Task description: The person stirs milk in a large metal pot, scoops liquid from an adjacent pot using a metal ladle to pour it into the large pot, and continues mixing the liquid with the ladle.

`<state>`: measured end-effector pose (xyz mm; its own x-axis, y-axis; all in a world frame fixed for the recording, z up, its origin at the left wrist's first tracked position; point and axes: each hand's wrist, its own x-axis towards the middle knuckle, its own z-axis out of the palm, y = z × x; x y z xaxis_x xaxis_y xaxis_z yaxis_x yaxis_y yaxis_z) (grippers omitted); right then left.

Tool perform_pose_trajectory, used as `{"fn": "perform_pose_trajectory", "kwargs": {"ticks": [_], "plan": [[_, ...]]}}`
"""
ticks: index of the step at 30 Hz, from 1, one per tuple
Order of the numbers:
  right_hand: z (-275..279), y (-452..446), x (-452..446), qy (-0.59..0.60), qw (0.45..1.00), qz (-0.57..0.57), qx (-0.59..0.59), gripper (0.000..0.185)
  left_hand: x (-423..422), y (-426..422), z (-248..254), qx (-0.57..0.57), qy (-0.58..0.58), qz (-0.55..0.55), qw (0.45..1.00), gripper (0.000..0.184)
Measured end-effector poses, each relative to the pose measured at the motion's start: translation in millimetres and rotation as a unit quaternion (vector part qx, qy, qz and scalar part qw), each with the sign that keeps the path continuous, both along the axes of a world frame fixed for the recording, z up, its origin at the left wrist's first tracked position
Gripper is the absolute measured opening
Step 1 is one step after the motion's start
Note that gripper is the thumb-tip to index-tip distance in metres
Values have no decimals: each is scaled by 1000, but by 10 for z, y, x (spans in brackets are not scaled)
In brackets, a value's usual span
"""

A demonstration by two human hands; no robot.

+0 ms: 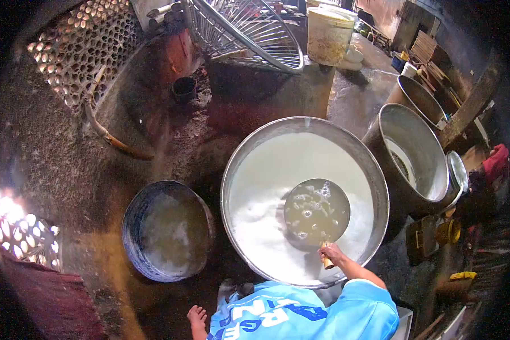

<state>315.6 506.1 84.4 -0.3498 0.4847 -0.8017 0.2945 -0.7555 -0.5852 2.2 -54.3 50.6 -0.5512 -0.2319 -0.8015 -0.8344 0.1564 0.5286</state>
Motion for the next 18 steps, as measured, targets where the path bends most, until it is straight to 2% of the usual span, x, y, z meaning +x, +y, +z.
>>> {"fn": "perform_pose_trajectory", "kwargs": {"ticks": [2, 5, 6, 9, 11, 13, 14, 17, 18], "plan": [[-27, -114, -70, 7, 999, -44, -5, 10, -53, 99, 192, -7, 3, 2, 1000, 33], [-359, -258, -168, 9, 995, -96, -20, 8, -149, 169, 358, -4, 12, -13, 1000, 31], [-409, -320, -225, 74, 988, -115, -69, 7, -168, 220, 431, -24, 16, -22, 999, 30], [-366, -491, -542, 83, 973, -181, -117, 7, -230, 200, 498, -13, 34, -36, 999, 30], [-589, -608, -752, 111, 955, -210, -180, 7, -266, 177, 517, -21, 35, -49, 998, 30], [-589, -723, -1015, 161, 936, -232, -209, 7, -286, 160, 535, -27, 34, -51, 998, 31], [-529, -777, -1133, 184, 939, -205, -209, 8, -291, 116, 510, -20, 33, -50, 998, 31], [-154, -902, -1543, 283, 887, -197, -308, 13, -291, -67, 401, -3, 22, -39, 999, 32], [-80, -953, -1645, 333, 854, -177, -358, 13, -273, -142, 354, 0, 14, -32, 999, 33]]}}
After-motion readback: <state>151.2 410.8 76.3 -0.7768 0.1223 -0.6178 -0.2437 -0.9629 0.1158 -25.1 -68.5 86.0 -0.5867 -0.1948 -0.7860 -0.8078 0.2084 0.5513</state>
